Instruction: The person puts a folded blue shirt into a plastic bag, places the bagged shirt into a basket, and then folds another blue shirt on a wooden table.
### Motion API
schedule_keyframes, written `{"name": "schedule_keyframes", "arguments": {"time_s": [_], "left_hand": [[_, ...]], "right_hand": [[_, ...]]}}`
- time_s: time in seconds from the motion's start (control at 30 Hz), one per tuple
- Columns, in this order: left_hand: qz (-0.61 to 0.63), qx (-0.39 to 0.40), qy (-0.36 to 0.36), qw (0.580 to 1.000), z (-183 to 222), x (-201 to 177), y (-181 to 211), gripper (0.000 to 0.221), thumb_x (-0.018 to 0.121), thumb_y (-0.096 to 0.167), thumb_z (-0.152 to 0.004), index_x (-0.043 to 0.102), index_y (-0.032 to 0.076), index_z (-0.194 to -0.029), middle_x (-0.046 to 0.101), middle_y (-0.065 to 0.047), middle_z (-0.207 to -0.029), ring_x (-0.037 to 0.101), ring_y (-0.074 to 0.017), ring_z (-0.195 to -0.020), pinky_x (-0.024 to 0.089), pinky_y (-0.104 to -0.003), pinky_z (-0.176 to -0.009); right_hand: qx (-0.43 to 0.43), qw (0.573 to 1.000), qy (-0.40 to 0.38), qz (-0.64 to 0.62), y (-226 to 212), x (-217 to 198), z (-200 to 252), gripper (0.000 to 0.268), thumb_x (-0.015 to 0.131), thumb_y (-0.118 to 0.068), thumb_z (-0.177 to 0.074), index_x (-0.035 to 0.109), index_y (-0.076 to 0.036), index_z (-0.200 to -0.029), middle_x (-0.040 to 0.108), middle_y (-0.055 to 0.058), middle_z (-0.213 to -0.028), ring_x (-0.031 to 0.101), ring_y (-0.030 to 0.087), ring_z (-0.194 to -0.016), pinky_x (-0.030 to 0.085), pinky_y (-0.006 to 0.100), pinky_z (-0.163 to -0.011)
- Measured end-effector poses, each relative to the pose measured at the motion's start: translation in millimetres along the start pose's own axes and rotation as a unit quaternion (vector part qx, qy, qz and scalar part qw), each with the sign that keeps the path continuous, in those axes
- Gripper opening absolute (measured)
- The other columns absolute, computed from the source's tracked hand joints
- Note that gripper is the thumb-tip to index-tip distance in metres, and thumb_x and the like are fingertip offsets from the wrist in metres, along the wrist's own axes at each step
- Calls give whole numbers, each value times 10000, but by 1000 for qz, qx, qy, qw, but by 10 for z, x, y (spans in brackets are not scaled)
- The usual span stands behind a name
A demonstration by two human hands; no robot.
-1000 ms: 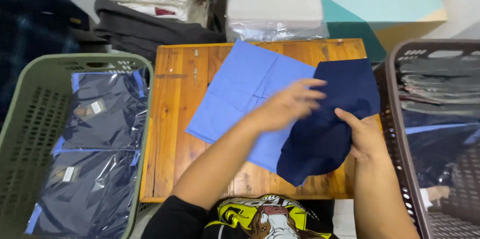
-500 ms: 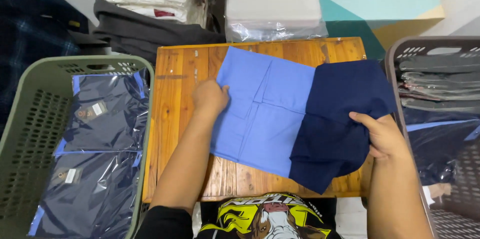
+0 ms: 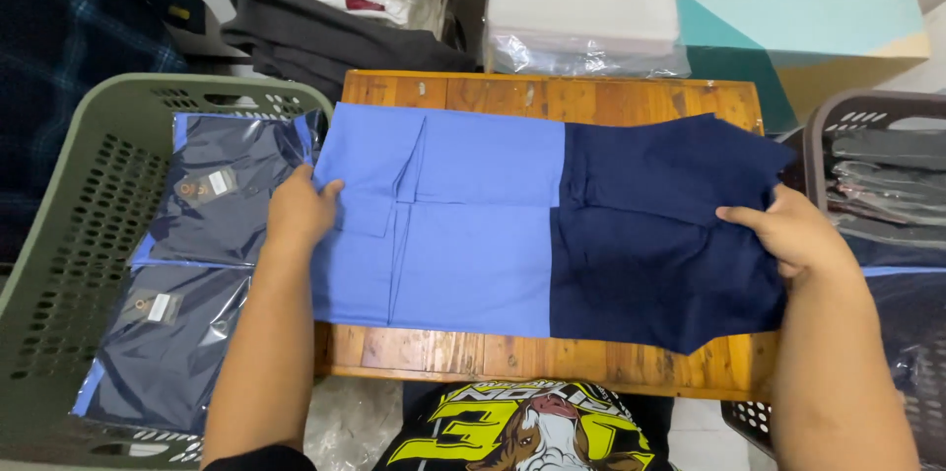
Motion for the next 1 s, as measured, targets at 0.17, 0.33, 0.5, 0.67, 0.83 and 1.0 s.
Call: {"name": "schedule_keyframes", "arguments": {"time_s": [0.17, 0.33, 0.5, 0.67, 0.83, 1.0], "left_hand": [[-41, 14, 121, 992, 166, -108, 46, 515, 712, 375, -931, 562, 12, -1264, 566, -233, -1222, 598, -474, -1086, 474, -589, -914], [-67, 104, 113, 986, 857, -19, 866, 878, 750, 671, -732, 526, 127, -1384, 407, -240, -1423, 397, -459, -1275, 334, -627, -984], [-91, 97, -18, 991, 944, 343, 950, 1069, 680, 770, -725, 347, 177, -1550, 245, -219, -1595, 253, -442, -1419, 282, -667, -1052], [-97, 83, 3, 992, 814, 324, 808, 790, 617, 560, -874, 414, 175, -1533, 346, -163, -1575, 322, -410, -1381, 368, -674, -981], [-114, 95, 16, 989, 803, 257, 910, 707, 615, 491, -826, 532, 159, -1444, 466, -158, -1503, 400, -417, -1324, 354, -641, -990], [-145, 149, 68, 976, 745, 308, 1092, 597, 659, 304, -775, 672, 83, -1329, 652, -205, -1272, 609, -415, -1167, 499, -562, -902]], "right_hand": [[-42, 967, 37, 249, 213, -33, -560, 733, 791, -307, -790, 569, -69, -1447, 665, 190, -1343, 630, 388, -1204, 458, 454, -1028], [-53, 959, 95, 261, 227, -209, -381, 834, 756, -388, -840, 457, -133, -1576, 646, 209, -1316, 633, 411, -1124, 482, 494, -915], [-111, 929, 145, 321, 585, -471, -399, 623, 637, -322, -972, 516, -89, -1537, 660, 290, -1296, 604, 485, -1177, 455, 524, -965], [-201, 869, 278, 356, 527, -383, -90, 684, 578, -96, -954, 368, -10, -1599, 546, 407, -1300, 603, 637, -988, 476, 692, -815], [-389, 718, 389, 426, 250, 84, 363, 531, 796, -252, -839, 733, -113, -1348, 653, 181, -1286, 596, 392, -1091, 485, 505, -837], [-455, 766, 254, 376, 241, 443, 78, 466, 783, -108, -846, 739, -170, -1306, 677, 103, -1236, 652, 328, -1151, 520, 423, -929]]}}
Point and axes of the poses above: each hand's wrist, its own z-axis away from the middle knuckle, its own x-axis out of the palm, y = z × x, the point moved 10 cm from there along -z, towards the middle knuckle
